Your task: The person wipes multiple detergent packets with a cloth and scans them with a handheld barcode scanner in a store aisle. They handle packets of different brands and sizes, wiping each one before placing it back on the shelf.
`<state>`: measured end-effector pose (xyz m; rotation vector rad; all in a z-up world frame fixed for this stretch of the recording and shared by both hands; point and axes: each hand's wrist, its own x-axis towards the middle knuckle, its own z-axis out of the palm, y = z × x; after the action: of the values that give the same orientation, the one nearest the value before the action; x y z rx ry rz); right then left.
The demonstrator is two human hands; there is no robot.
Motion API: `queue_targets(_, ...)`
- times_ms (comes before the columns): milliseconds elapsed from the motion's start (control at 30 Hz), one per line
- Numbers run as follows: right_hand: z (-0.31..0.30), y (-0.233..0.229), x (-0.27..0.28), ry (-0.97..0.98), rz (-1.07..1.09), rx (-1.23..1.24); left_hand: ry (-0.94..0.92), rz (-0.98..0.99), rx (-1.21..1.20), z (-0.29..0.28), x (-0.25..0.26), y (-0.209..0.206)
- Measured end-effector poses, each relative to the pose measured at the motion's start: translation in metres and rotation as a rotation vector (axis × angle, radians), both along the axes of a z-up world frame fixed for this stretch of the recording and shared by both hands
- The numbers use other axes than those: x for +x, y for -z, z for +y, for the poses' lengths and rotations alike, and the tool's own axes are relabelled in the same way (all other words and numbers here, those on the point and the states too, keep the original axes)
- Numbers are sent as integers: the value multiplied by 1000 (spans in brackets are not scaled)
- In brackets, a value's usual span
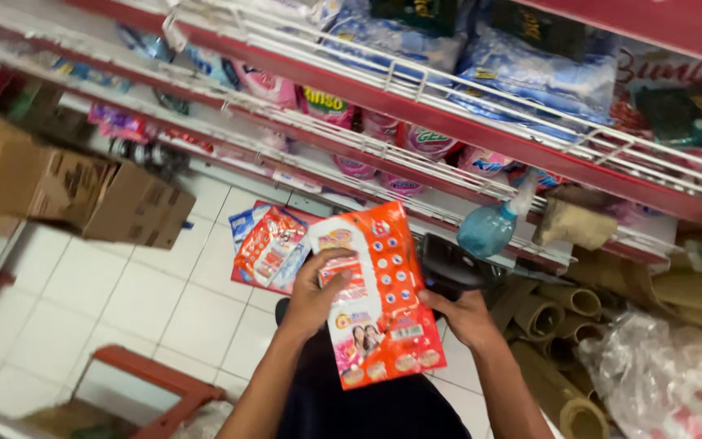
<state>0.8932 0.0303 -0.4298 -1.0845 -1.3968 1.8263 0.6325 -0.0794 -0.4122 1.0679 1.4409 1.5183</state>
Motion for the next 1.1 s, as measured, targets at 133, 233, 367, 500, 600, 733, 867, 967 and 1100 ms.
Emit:
queue_targets(133, 12, -5, -20, -102, -84, 52, -246, -205, 3, -11, 14, -19)
queue_targets(233, 9, -3, -36, -40, -28, 15, -299, -619, 93, -24, 23, -26)
queue_targets(367, 7, -8, -53, -106, 48, 93, -381, -282, -36, -35, 17, -20)
queue_targets(500, 0, -28, -59, -80, -92, 131, -457, -172, -5, -37, -11, -4)
queue_targets(600, -7, -53, -66, -102, -181, 87, -552, -117, 78, -35, -42, -2)
queue_targets(733, -19, -90, -83, -317, -465, 266, -599, -34, 216, -32, -70, -10)
queue_targets(867, -33, -114, -109, -325, -546, 271, -633, 52, 210, -31, -88, -19)
queue_targets(967, -39, -125, -126, -335, -540, 285, -615, 91, 222, -32, -100, -24)
queue_targets(1100, -44, -126, -146, -351, -687, 334, -604, 78, 234, -34, -114, -24)
